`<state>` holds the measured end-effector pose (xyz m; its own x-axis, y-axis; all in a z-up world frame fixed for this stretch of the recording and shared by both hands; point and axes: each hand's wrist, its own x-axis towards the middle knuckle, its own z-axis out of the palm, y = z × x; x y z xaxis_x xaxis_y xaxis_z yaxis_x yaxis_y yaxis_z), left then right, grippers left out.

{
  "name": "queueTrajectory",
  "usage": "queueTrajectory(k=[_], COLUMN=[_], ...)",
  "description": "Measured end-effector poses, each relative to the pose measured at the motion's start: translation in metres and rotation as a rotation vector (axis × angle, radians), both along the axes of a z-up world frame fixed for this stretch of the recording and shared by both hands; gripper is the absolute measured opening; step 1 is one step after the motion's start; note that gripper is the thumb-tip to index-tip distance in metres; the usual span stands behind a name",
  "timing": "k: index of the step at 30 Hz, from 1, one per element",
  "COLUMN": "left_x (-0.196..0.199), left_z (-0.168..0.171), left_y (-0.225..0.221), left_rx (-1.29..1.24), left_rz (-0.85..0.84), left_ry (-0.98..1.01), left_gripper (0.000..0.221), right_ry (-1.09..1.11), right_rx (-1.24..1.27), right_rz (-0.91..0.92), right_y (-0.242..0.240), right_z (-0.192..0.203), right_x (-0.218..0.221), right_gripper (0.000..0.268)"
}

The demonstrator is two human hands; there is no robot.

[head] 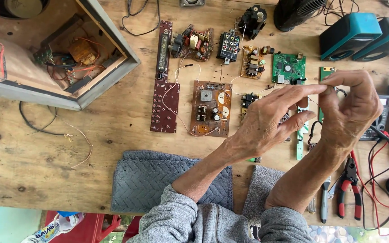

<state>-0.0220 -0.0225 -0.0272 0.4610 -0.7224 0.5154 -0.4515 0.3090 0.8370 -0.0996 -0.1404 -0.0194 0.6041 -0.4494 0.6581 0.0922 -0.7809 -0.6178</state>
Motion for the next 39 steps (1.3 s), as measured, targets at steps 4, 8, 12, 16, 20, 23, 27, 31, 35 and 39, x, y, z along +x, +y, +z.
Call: queueTrajectory(k=[4,8,12,16,20,23,27,31,35,39], left_x=[-0.003,-0.006,-0.007,-0.009,-0.006,-0.006,-0.004,-0.003,-0.003,-0.005], left_z=[-0.001,-0.004,-0.005,-0.007,-0.005,-0.005,-0.002,0.002,-0.001,-0.008], left_y=[0.002,0.002,0.002,0.000,0.003,0.004,0.006,0.007,0.007,0.004], left_rx=[0.068,0.118,0.092,0.091,0.100,0.108,0.086,0.066,0.072,0.074], left_rz=[0.020,0.040,0.042,0.047,0.030,0.022,0.033,0.044,0.012,0.005], left_ry=[-0.054,-0.089,-0.126,-0.140,-0.100,-0.085,-0.047,-0.049,-0.064,-0.080], left_gripper=[0.037,0.047,0.048,0.047,0.052,0.048,0.041,0.033,0.034,0.045], right_ry=[-0.018,-0.001,0.006,0.004,0.035,0.026,0.019,0.004,0.015,0.008], right_rx=[-0.019,-0.008,-0.050,-0.021,0.017,-0.018,-0.050,-0.089,-0.116,-0.108], right_rz=[-0.033,-0.060,-0.073,-0.101,-0.113,-0.103,-0.036,-0.005,-0.010,-0.037], right_y=[0.001,0.005,0.005,0.003,0.009,0.007,0.008,0.009,0.005,0.004], right_z=[0.000,0.002,0.002,0.000,0.003,0.002,0.004,0.006,0.003,0.002], right_x=[-0.001,-0.003,-0.003,-0.005,-0.004,-0.005,-0.006,-0.004,-0.008,-0.007], right_gripper=[0.009,0.010,0.008,0.011,0.008,0.004,0.009,0.016,0.005,0.008])
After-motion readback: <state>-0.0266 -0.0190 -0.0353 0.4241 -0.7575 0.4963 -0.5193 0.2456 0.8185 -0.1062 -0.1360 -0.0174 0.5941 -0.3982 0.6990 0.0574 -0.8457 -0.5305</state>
